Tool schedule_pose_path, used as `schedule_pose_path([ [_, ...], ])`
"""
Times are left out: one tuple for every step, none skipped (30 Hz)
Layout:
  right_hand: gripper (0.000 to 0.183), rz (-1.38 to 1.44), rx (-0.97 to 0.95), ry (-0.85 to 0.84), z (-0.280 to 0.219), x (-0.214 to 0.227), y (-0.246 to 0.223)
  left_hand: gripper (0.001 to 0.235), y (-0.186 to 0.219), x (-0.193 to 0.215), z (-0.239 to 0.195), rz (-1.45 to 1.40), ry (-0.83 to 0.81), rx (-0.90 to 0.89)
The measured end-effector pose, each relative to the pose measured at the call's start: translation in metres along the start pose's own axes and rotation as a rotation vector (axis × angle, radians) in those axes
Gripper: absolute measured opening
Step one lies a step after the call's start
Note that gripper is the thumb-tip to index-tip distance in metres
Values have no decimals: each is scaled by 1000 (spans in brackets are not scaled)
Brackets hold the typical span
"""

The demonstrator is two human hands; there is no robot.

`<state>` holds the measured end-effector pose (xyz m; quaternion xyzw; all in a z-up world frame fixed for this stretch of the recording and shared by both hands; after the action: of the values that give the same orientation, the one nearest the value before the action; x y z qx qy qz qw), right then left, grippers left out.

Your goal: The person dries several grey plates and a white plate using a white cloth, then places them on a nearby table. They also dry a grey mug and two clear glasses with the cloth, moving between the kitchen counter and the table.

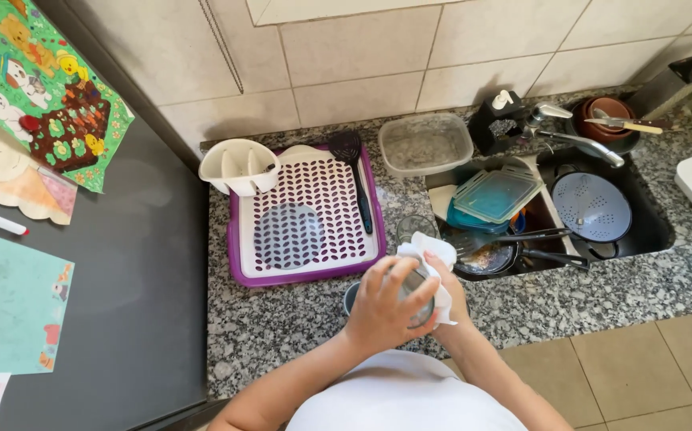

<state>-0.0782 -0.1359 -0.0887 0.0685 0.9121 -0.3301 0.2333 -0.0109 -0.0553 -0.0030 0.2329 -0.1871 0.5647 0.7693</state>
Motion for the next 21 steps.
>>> schedule_pose_path([
  [31, -77, 131, 139, -5, -1, -6, 38, -5, -6, -7, 73, 141, 26],
  [31, -76, 130, 139, -7, 4, -3, 38, -3, 1, -4, 74, 139, 27],
  [38, -143, 156, 165, -7, 8, -4, 37, -5, 5, 1, 65, 135, 73],
  [47, -209, 182, 191, -8, 13, -5, 37, -8, 10, 5, 57, 132, 120],
  [47, -211, 179, 193, -12, 17, -5, 37, -12, 10, 5, 56, 130, 124],
  [41, -254, 219, 194, -16, 21, -8, 38, -17, 12, 5, 21, 139, 143],
  [35, -299, 258, 193, -21, 24, -9, 38, -23, 13, 4, -13, 147, 163],
  [35, -303, 253, 193, -24, 25, -9, 38, -22, 17, 3, -11, 146, 169],
  [36, -302, 254, 182, -26, 24, -10, 39, -23, 19, 4, -62, 138, 172],
  [37, -301, 255, 170, -29, 24, -12, 40, -24, 21, 5, -113, 129, 175],
  [37, -302, 251, 176, -34, 17, -14, 40, -18, 23, 6, -118, 126, 180],
  [39, -282, 224, 135, -39, 8, -13, 40, -10, 26, 7, -80, 110, 130],
  [43, -261, 199, 87, -42, -4, -14, 40, -3, 28, 9, -37, 97, 76],
  [43, -261, 198, 87, -42, -4, -15, 40, -9, 24, 7, -37, 96, 77],
  [42, -288, 183, 62, -44, -4, -16, 38, -15, 19, 6, -61, 84, 104],
  [41, -315, 168, 37, -45, -5, -16, 36, -21, 14, 4, -85, 72, 130],
  [41, -317, 163, 38, -47, -3, -16, 36, -25, 17, 5, -84, 69, 135],
  [52, -442, 167, 119, -49, 1, -18, 35, -32, 21, 6, -88, 91, 176],
  [64, -565, 180, 195, -50, 3, -23, 35, -41, 24, 10, -89, 119, 209],
  [64, -566, 184, 190, -36, 16, -10, 35, -41, 26, 12, -85, 123, 207],
  [55, -646, 439, 25, -25, 19, -5, 37, -41, 27, 12, -84, 123, 238],
])
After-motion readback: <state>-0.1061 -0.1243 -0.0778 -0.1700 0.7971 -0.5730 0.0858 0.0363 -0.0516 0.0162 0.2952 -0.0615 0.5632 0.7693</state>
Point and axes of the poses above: each hand's wrist, its own z-axis towards the middle knuckle, its own x-axis out of the back of the hand, y = z × x, the point moved 5 cm from there along z, towards the middle knuckle, and after that the axes turned 2 degrees about y, right-handed, at the moved point
